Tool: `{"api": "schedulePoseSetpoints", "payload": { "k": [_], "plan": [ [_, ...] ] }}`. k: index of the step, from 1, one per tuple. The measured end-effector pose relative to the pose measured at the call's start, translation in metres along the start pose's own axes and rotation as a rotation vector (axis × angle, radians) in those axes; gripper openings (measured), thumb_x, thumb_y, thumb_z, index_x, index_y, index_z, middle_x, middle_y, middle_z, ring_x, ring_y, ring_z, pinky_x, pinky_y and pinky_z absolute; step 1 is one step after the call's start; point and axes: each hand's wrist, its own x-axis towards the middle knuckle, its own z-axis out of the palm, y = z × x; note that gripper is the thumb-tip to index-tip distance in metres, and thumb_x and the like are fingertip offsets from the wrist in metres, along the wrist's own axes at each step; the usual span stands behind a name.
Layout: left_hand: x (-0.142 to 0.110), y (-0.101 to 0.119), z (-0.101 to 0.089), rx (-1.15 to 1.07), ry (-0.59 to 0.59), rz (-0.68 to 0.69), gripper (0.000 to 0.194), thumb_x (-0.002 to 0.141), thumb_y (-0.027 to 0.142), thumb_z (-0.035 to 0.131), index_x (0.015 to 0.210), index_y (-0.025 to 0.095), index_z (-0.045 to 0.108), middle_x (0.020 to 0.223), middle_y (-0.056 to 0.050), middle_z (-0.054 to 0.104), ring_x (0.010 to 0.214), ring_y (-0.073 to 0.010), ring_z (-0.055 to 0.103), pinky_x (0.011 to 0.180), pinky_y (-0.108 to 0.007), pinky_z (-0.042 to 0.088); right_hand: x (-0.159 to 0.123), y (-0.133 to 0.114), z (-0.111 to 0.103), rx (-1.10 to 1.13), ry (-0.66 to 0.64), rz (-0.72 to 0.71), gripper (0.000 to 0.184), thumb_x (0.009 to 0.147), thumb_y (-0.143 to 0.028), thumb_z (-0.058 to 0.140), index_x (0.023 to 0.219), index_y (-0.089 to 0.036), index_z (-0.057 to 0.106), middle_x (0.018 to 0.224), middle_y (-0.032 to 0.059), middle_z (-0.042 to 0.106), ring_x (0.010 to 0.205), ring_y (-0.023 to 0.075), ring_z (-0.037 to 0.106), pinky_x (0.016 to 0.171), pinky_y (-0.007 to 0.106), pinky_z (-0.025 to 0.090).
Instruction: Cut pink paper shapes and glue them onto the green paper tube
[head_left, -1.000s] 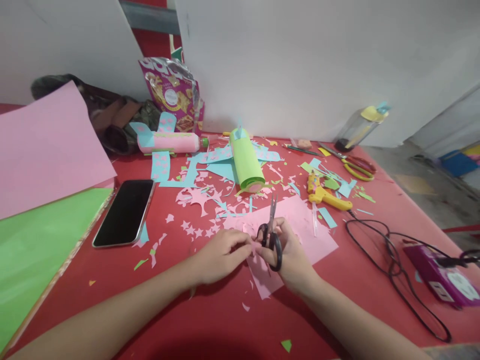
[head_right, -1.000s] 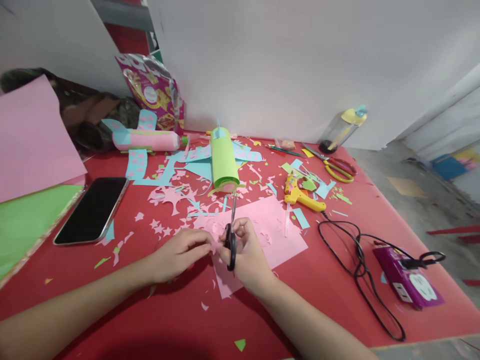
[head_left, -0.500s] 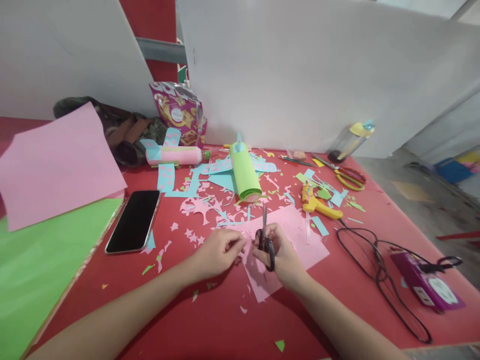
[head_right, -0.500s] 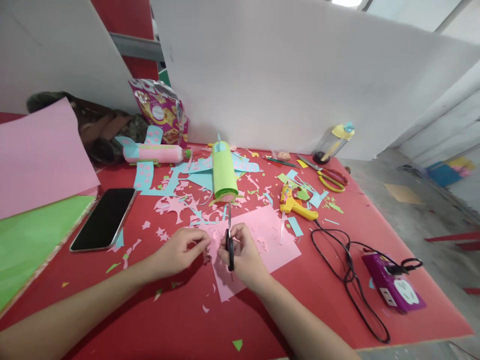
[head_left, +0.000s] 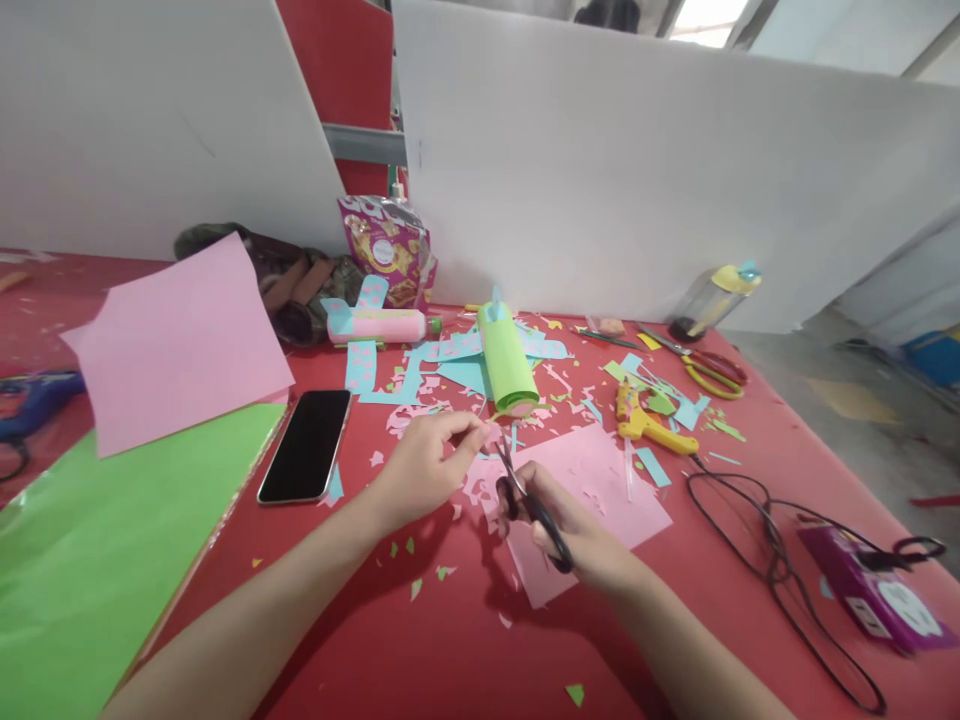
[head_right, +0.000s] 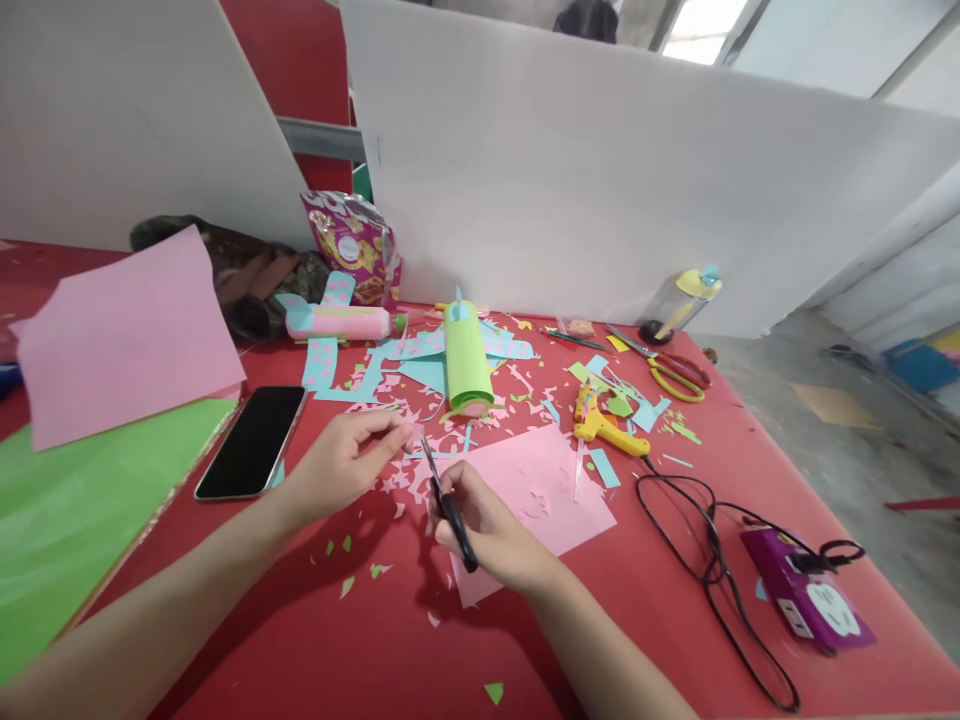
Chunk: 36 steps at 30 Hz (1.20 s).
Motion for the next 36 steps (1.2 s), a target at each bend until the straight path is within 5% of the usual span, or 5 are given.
{"api": "schedulePoseSetpoints", "payload": {
  "k": [7, 36],
  "plan": [
    [0.002, 0.01, -0.007, 0.064, -0.038, 0.04, 0.024, 0.081, 0.022, 0.041, 0.059, 0.014, 0.048, 0.054, 0.003, 0.048, 0.053, -0.0082, 0.042, 0.053, -0.02, 0.032, 0.004, 0.003, 0.008, 0.133, 0.003, -0.091, 0.041, 0.068, -0.055, 0.058, 0.083, -0.022, 0.038, 0.082, 0.0014, 0.043, 0.074, 0.0152, 0.045, 0.072, 0.031, 0.034],
    [0.001, 0.009, -0.003, 0.155, -0.082, 0.046, 0.026, 0.082, 0.02, 0.041, 0.059, 0.014, 0.051, 0.053, 0.002, 0.05, 0.051, -0.008, 0.043, 0.053, -0.019, 0.033, 0.006, 0.003, 0.001, 0.114, -0.043, -0.047, 0.042, 0.069, -0.055, 0.057, 0.084, -0.021, 0.037, 0.082, 0.0015, 0.043, 0.073, 0.0146, 0.043, 0.068, 0.03, 0.032]
  ]
}}
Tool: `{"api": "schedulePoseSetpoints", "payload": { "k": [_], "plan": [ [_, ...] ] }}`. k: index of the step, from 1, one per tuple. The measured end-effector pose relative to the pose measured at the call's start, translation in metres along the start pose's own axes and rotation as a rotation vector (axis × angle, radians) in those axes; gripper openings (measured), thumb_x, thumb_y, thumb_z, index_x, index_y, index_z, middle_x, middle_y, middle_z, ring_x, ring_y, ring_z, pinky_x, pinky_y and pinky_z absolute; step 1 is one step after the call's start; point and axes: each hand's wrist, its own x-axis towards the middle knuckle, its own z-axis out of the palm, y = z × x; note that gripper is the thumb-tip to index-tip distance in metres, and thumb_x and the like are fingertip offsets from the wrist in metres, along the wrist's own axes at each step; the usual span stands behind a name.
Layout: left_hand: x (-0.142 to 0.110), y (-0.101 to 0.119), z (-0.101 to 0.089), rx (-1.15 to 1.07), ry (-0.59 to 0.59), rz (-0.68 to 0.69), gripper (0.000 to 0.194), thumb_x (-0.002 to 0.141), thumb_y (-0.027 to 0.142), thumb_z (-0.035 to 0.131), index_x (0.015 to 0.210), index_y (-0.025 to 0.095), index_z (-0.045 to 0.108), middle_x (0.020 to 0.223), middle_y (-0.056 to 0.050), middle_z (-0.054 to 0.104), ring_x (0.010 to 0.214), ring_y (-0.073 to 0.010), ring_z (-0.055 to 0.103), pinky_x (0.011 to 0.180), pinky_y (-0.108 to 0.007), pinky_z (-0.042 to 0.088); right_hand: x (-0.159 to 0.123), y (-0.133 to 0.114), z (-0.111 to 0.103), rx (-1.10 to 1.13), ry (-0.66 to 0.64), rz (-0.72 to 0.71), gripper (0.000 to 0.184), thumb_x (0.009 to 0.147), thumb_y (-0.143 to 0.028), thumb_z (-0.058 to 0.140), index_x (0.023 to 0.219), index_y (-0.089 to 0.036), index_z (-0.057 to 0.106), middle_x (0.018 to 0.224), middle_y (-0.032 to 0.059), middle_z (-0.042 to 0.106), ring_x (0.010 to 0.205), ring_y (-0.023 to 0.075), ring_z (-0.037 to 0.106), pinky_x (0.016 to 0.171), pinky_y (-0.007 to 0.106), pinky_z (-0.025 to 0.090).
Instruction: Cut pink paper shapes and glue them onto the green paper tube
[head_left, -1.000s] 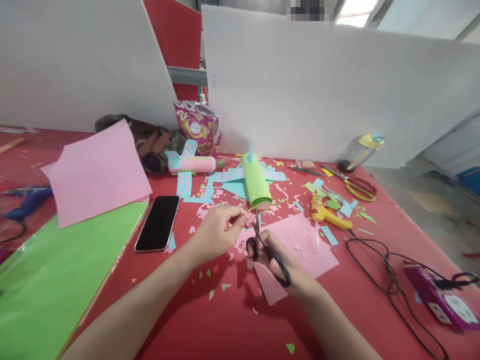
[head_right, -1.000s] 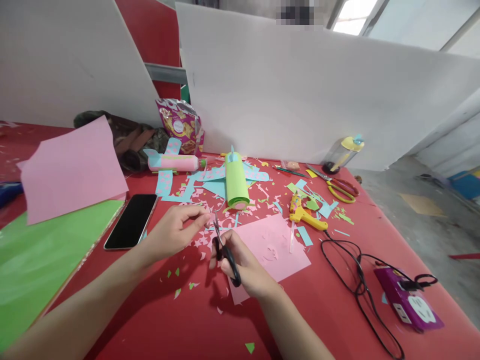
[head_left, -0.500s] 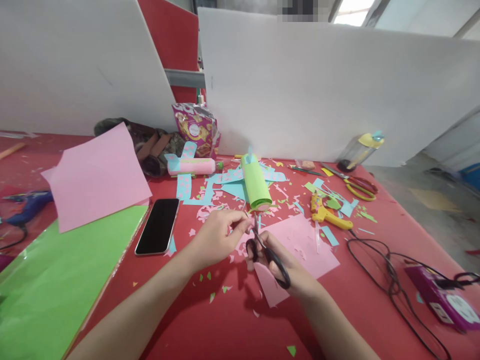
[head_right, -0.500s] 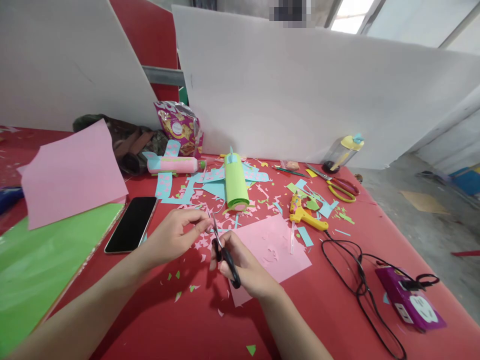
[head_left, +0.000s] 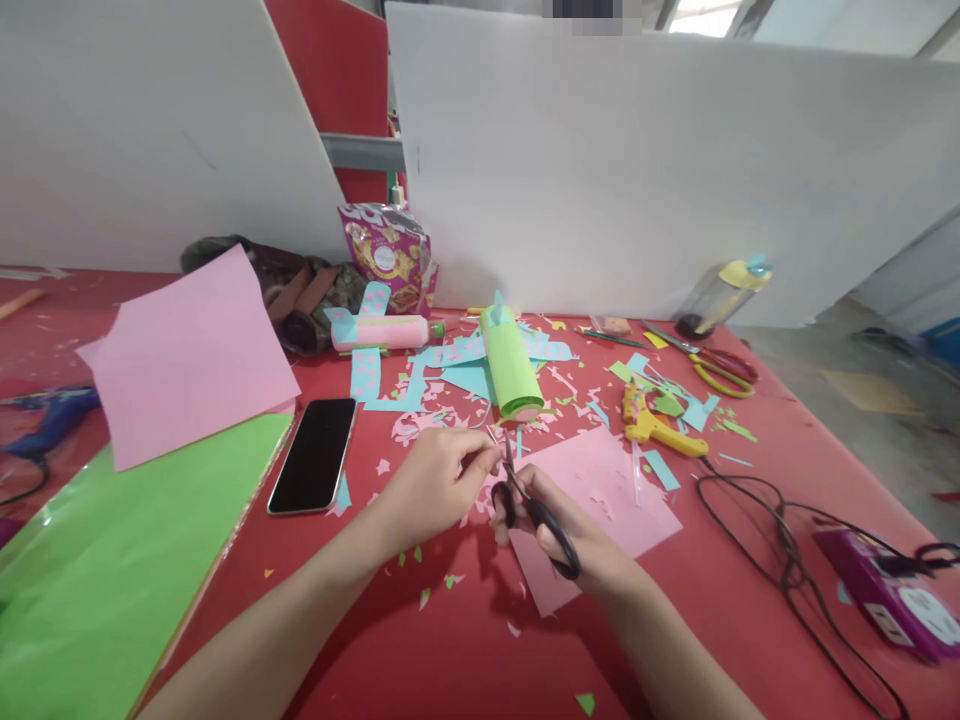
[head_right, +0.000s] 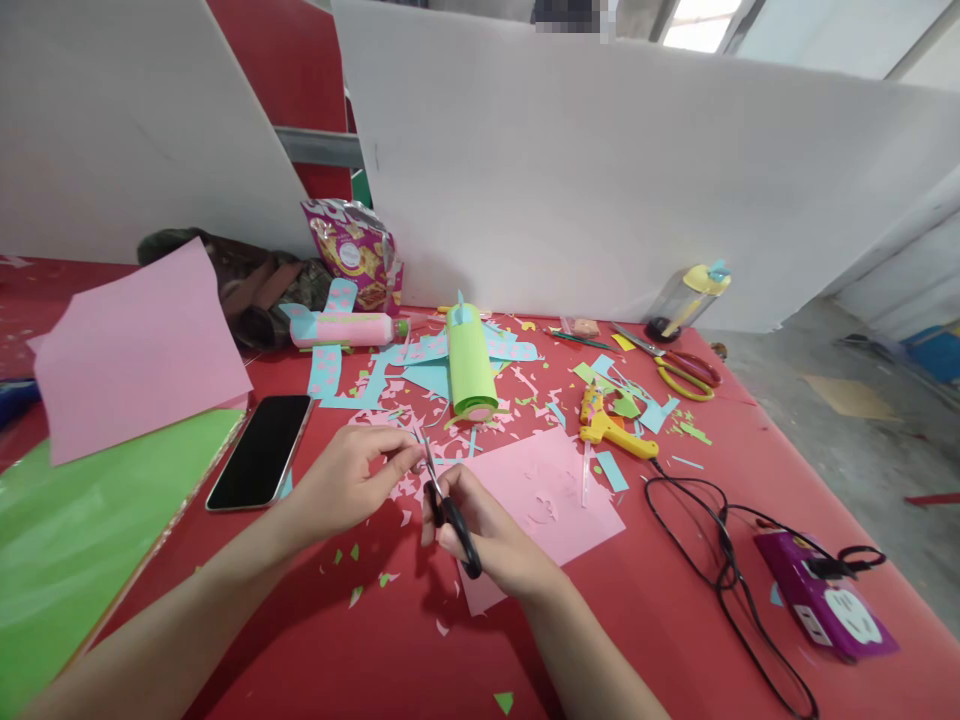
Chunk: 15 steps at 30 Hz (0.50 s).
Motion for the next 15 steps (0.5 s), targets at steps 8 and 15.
{"api": "schedulePoseSetpoints", "payload": {
  "k": [8, 15],
  "plan": [
    [-0.0003, -0.003, 0.003, 0.067, -0.002, 0.007, 0.028, 0.081, 0.019, 0.039, 0.055, 0.014, 0.048, 0.05, 0.003, 0.043, 0.049, -0.008, 0.037, 0.05, -0.019, 0.03, 0.0009, -0.0018, 0.0033, 0.041, 0.023, -0.014, 0.04, 0.071, -0.055, 0.055, 0.08, -0.022, 0.034, 0.072, -0.0019, 0.042, 0.06, 0.0122, 0.042, 0.06, 0.028, 0.031],
    [-0.0002, -0.0021, 0.0056, 0.071, -0.013, -0.046, 0.03, 0.081, 0.022, 0.036, 0.052, 0.016, 0.041, 0.049, 0.004, 0.04, 0.048, -0.0082, 0.035, 0.049, -0.02, 0.029, 0.0017, 0.0006, 0.0064, 0.106, 0.065, 0.003, 0.038, 0.073, -0.053, 0.054, 0.077, -0.021, 0.033, 0.071, -0.0025, 0.044, 0.055, 0.011, 0.045, 0.056, 0.027, 0.033]
  ]
}}
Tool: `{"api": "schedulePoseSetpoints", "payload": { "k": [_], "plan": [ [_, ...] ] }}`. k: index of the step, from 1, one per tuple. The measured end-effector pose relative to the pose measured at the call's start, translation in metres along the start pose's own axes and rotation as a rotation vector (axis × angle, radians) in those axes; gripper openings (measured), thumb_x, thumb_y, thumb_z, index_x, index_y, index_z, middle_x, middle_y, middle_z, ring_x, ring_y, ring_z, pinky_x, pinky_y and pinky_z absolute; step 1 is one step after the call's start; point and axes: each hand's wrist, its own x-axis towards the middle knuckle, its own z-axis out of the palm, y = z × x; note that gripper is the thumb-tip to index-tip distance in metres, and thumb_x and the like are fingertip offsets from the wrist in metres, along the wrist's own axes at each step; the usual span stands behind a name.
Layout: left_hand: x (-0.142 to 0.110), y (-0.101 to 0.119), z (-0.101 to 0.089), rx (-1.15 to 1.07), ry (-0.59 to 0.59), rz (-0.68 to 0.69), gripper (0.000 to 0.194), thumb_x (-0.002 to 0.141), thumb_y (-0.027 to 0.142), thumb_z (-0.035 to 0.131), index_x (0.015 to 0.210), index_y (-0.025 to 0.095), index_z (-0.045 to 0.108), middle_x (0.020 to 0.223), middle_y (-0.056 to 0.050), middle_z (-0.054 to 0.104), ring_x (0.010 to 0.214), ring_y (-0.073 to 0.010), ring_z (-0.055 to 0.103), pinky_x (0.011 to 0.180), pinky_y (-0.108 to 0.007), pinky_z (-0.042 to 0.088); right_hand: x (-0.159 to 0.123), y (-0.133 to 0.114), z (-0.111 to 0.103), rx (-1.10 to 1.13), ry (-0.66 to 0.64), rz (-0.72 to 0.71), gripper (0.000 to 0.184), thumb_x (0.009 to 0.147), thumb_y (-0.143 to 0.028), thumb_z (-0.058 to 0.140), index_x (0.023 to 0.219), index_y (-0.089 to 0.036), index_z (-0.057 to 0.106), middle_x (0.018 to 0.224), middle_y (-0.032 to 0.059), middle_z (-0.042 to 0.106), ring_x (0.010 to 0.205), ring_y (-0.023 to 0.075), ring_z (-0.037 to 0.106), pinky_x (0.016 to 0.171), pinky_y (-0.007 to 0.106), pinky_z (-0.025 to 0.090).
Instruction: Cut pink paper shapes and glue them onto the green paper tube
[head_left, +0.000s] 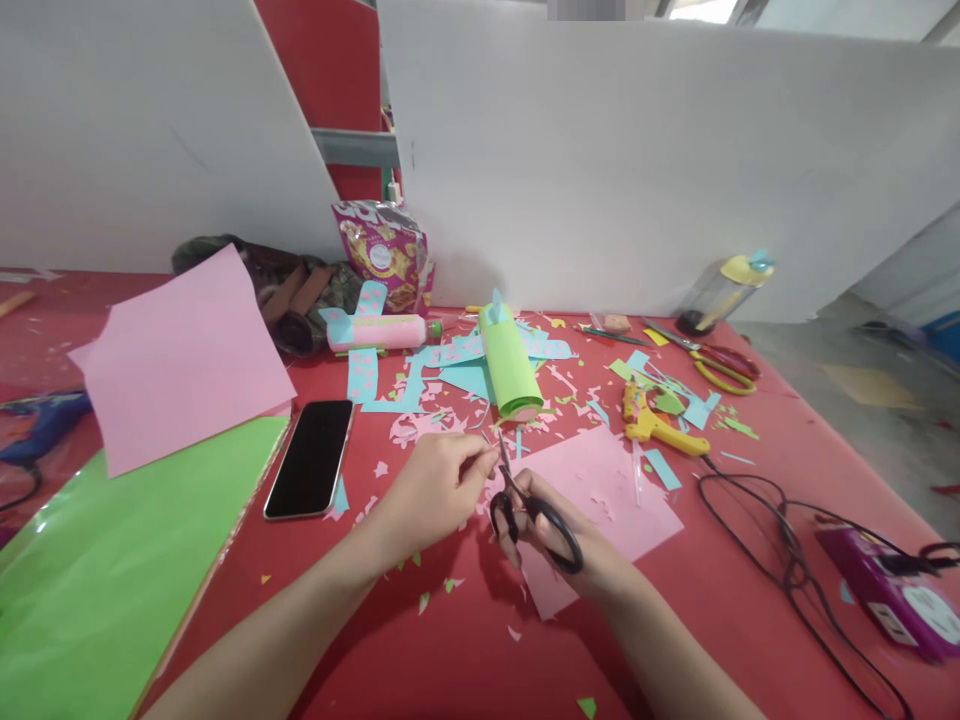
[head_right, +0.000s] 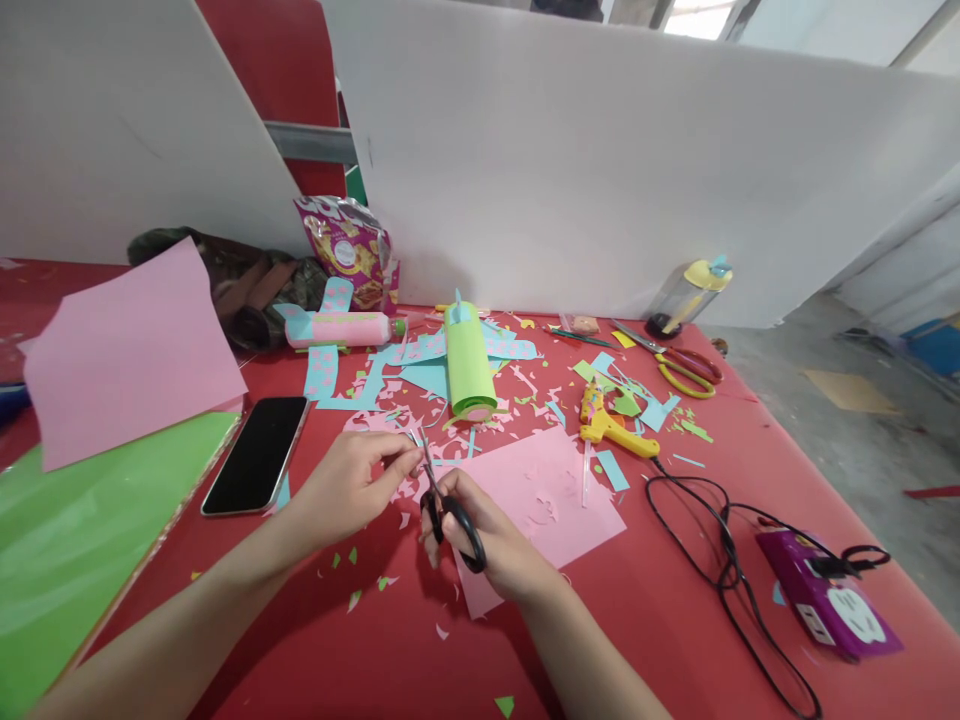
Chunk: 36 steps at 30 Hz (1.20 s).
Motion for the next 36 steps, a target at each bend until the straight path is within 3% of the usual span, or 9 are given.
{"api": "schedulePoseSetpoints", "payload": {
  "k": [8, 14, 23, 36],
  "plan": [
    [0.001, 0.002, 0.004, -0.055, -0.006, -0.095, 0.028, 0.08, 0.023, 0.036, 0.053, 0.016, 0.037, 0.05, 0.004, 0.039, 0.05, -0.0085, 0.037, 0.05, -0.02, 0.029, 0.001, 0.008, -0.001, 0.027, -0.004, -0.044, 0.034, 0.076, -0.05, 0.052, 0.077, -0.02, 0.035, 0.071, -0.0027, 0.046, 0.051, 0.008, 0.045, 0.055, 0.026, 0.032],
    [0.0, 0.005, 0.01, -0.098, 0.06, -0.134, 0.028, 0.079, 0.023, 0.036, 0.052, 0.016, 0.036, 0.048, 0.004, 0.038, 0.049, -0.0087, 0.037, 0.049, -0.02, 0.03, 0.002, 0.01, 0.003, -0.018, 0.054, -0.036, 0.039, 0.073, -0.055, 0.053, 0.078, -0.022, 0.033, 0.072, -0.003, 0.045, 0.051, 0.0085, 0.044, 0.052, 0.025, 0.032],
    [-0.005, 0.008, 0.019, -0.216, 0.155, -0.116, 0.03, 0.079, 0.022, 0.036, 0.05, 0.018, 0.028, 0.043, 0.005, 0.038, 0.045, -0.0082, 0.036, 0.047, -0.019, 0.03, 0.002, 0.015, 0.01, -0.067, 0.133, -0.083, 0.038, 0.072, -0.056, 0.052, 0.077, -0.023, 0.033, 0.067, -0.0031, 0.044, 0.054, 0.0105, 0.041, 0.054, 0.025, 0.033],
    [-0.007, 0.007, 0.028, -0.172, 0.202, -0.113, 0.029, 0.08, 0.022, 0.035, 0.051, 0.018, 0.028, 0.047, 0.004, 0.034, 0.046, -0.0084, 0.033, 0.047, -0.021, 0.028, -0.001, 0.022, 0.013, -0.077, 0.192, -0.088, 0.037, 0.073, -0.054, 0.052, 0.078, -0.023, 0.034, 0.067, -0.0046, 0.04, 0.055, 0.0102, 0.039, 0.053, 0.025, 0.031]
  ]
}}
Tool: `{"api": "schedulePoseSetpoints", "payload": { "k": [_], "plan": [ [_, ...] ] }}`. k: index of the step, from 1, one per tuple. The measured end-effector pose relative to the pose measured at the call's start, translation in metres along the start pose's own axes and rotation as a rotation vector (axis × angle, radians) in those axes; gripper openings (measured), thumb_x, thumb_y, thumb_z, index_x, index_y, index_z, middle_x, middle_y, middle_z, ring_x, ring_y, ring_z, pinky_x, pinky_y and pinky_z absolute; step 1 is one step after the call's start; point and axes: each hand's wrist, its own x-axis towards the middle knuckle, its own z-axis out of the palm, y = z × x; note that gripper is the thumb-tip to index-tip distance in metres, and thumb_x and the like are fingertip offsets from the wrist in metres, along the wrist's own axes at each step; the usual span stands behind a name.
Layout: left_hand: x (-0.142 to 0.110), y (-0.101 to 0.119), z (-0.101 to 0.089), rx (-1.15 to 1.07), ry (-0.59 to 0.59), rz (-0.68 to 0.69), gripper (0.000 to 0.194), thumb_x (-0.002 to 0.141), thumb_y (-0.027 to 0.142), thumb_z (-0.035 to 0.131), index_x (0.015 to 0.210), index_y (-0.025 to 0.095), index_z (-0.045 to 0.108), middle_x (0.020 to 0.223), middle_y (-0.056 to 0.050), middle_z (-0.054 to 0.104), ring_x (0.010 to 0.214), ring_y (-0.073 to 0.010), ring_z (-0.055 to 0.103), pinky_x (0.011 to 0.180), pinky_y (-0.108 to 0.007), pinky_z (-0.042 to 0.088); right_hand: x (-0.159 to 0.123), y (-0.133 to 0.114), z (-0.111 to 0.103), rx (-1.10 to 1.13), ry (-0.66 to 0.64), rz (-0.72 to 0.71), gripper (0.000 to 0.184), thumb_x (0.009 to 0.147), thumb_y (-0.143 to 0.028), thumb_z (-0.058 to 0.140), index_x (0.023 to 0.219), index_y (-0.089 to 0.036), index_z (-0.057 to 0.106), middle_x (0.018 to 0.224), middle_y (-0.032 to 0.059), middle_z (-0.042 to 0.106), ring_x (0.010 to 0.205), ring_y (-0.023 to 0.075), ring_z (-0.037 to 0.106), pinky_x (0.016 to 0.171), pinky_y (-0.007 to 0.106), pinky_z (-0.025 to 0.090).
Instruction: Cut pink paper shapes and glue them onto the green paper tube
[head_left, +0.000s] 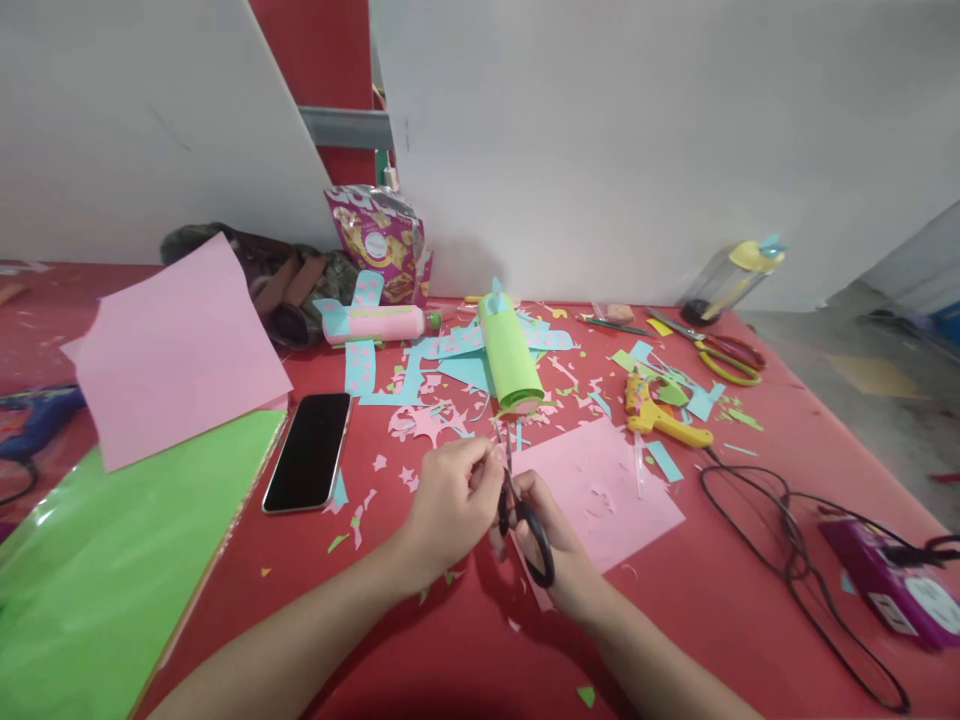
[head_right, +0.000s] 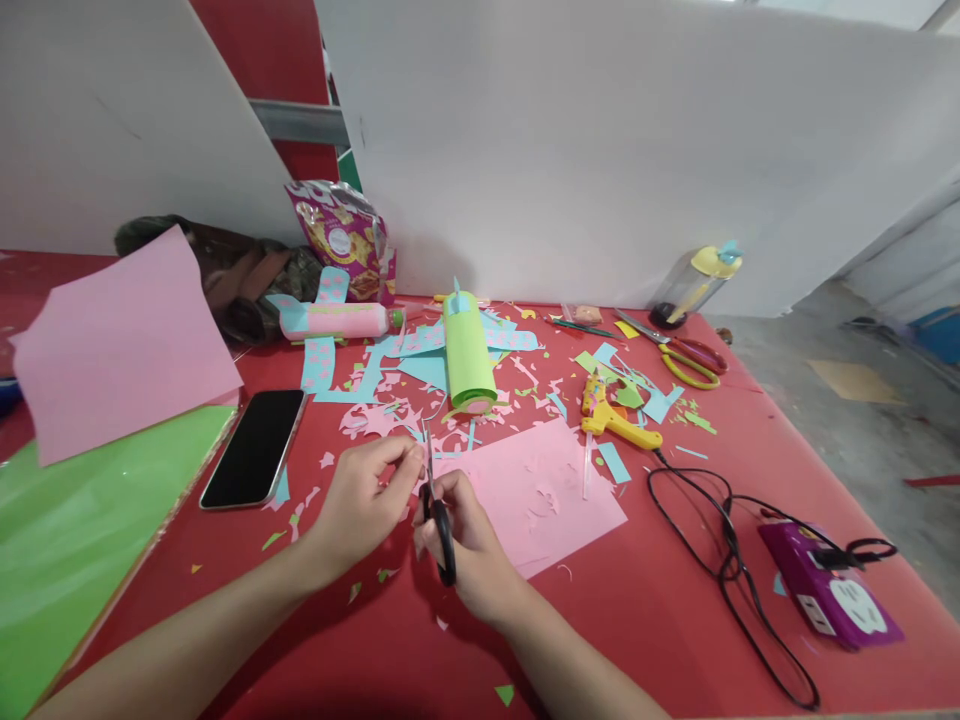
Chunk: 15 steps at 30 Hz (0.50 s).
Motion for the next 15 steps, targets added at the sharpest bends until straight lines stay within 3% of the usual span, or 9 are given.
{"api": "schedulePoseSetpoints", "payload": {
  "k": [15],
  "plan": [
    [-0.0024, 0.0008, 0.0027, 0.002, 0.023, 0.005, 0.029, 0.081, 0.021, 0.034, 0.052, 0.018, 0.031, 0.048, 0.003, 0.038, 0.047, -0.0092, 0.037, 0.05, -0.022, 0.03, -0.0028, 0.0038, 0.0035, -0.034, 0.063, 0.011, 0.037, 0.073, -0.054, 0.052, 0.08, -0.023, 0.034, 0.066, -0.0051, 0.041, 0.056, 0.0101, 0.039, 0.054, 0.025, 0.031]
  ]
}}
